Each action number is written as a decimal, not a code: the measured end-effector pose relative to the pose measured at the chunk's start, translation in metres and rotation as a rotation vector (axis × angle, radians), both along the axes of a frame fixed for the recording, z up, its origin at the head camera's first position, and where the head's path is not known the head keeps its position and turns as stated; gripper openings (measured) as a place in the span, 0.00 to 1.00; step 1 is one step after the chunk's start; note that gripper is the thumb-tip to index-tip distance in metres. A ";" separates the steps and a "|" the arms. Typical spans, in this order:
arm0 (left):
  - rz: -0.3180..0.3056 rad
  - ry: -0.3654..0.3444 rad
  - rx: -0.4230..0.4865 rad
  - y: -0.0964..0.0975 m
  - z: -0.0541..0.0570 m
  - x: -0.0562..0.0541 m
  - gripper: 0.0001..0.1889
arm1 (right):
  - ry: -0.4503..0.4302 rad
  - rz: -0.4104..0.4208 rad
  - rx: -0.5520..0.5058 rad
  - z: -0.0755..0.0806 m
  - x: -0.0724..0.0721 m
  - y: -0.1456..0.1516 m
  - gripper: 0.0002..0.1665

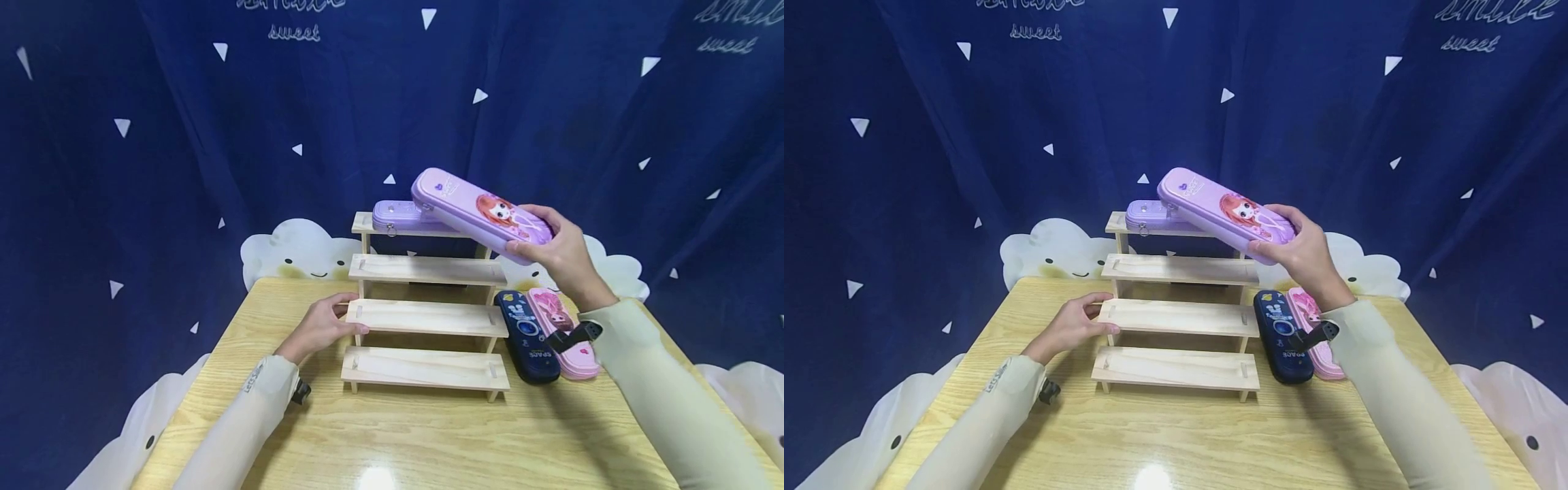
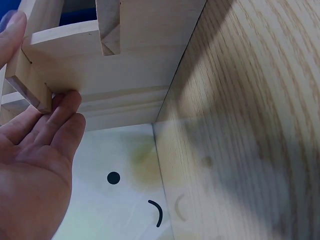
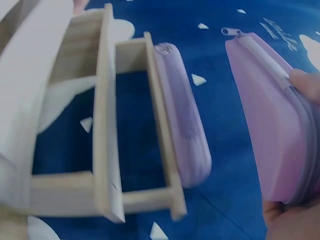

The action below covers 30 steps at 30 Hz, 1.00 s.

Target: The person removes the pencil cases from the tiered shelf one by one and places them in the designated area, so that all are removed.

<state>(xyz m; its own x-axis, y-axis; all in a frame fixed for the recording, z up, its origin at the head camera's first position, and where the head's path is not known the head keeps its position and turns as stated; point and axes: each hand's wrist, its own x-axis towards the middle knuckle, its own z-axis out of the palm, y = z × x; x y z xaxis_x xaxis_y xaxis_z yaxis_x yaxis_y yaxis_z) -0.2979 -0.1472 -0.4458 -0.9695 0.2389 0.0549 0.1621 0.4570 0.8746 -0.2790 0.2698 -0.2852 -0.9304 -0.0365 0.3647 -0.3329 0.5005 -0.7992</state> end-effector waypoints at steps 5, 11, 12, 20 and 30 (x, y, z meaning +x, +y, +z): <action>-0.006 -0.002 0.020 0.000 0.001 -0.001 0.45 | 0.041 -0.106 -0.019 0.008 0.003 0.023 0.41; -0.005 -0.006 0.024 0.001 0.001 0.000 0.44 | 0.066 -0.199 -0.115 0.010 0.005 0.050 0.40; -0.004 -0.005 0.023 0.001 0.001 0.000 0.44 | 0.070 -0.213 -0.132 0.010 0.005 0.055 0.40; 0.001 0.006 0.015 0.001 -0.001 0.001 0.43 | 0.082 -0.282 -0.261 0.007 0.011 0.085 0.41; -0.004 -0.003 0.023 0.001 0.002 0.001 0.44 | 0.087 -0.425 -0.456 -0.011 0.015 0.117 0.42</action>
<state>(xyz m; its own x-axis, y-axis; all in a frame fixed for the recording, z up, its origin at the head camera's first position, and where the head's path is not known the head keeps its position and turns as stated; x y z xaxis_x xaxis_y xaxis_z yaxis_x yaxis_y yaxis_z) -0.2969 -0.1467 -0.4440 -0.9687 0.2412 0.0581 0.1616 0.4359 0.8854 -0.2643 0.3870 -0.2961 -0.7955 0.5074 0.3314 -0.2532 0.2187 -0.9424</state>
